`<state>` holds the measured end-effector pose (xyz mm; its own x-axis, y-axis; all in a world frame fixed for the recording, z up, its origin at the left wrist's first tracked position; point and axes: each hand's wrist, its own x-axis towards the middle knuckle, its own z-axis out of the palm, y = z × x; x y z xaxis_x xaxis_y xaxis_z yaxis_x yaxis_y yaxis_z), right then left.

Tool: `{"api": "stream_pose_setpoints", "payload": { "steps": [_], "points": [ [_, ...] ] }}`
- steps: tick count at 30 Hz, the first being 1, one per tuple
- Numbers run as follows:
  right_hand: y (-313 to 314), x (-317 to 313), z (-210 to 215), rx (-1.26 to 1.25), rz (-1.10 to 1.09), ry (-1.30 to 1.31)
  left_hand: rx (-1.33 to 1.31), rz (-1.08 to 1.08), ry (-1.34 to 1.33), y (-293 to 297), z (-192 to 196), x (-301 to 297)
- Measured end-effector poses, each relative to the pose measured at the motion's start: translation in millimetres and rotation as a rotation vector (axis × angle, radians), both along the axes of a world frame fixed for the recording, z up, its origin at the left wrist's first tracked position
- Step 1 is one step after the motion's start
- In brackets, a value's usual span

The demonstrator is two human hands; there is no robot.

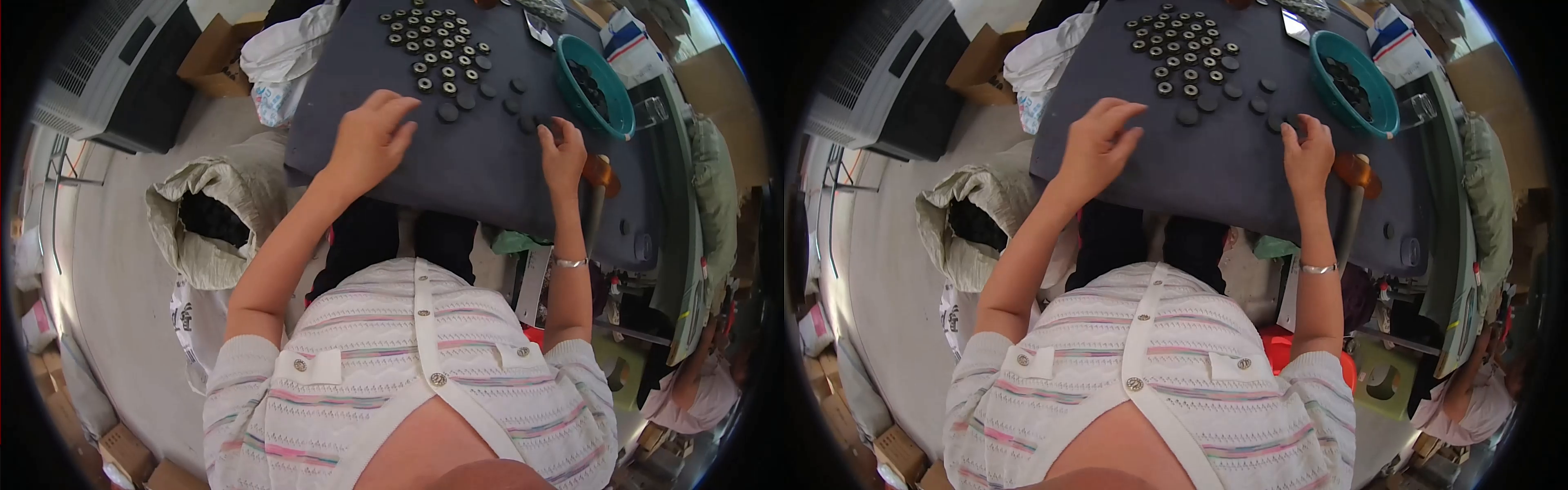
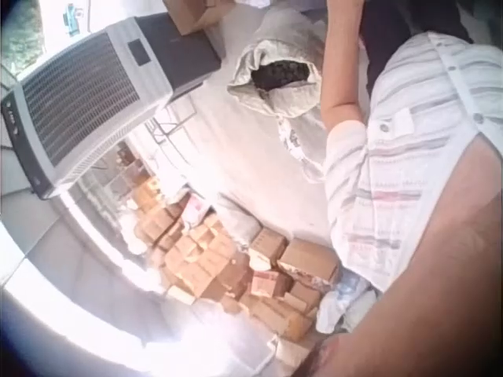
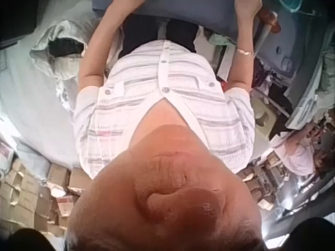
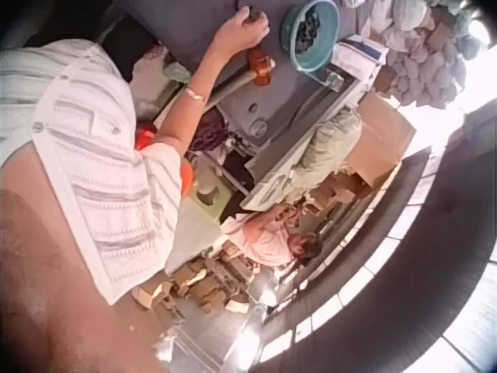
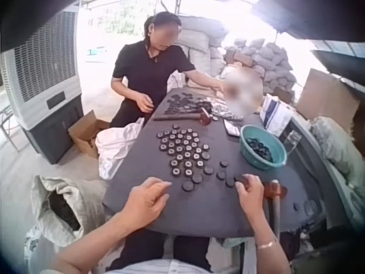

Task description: The person assembles small mechanical components by inserting metal rings into rubber bases and seating them with a mallet.

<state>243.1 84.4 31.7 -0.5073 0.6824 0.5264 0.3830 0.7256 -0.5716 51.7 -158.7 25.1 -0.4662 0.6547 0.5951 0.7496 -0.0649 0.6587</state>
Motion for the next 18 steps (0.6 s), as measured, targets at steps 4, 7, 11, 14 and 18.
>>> {"api": "stream_pose_setpoints", "payload": {
  "steps": [4,7,11,14,18],
  "points": [
    [34,5,-8,0.227,-0.111,-0.250,-0.194,0.030,0.230,74,-12,11],
    [24,-14,-13,0.174,-0.104,-0.443,-0.482,0.119,0.278,100,-20,12],
    [22,-20,-26,0.167,-0.068,-0.500,-0.520,0.094,0.332,107,-23,14],
    [34,-17,-25,0.121,-0.049,-0.397,-0.389,0.071,0.305,112,-20,12],
    [58,-13,-7,0.156,-0.138,-0.260,-0.404,0.071,0.370,134,-8,11]
  ]
}}
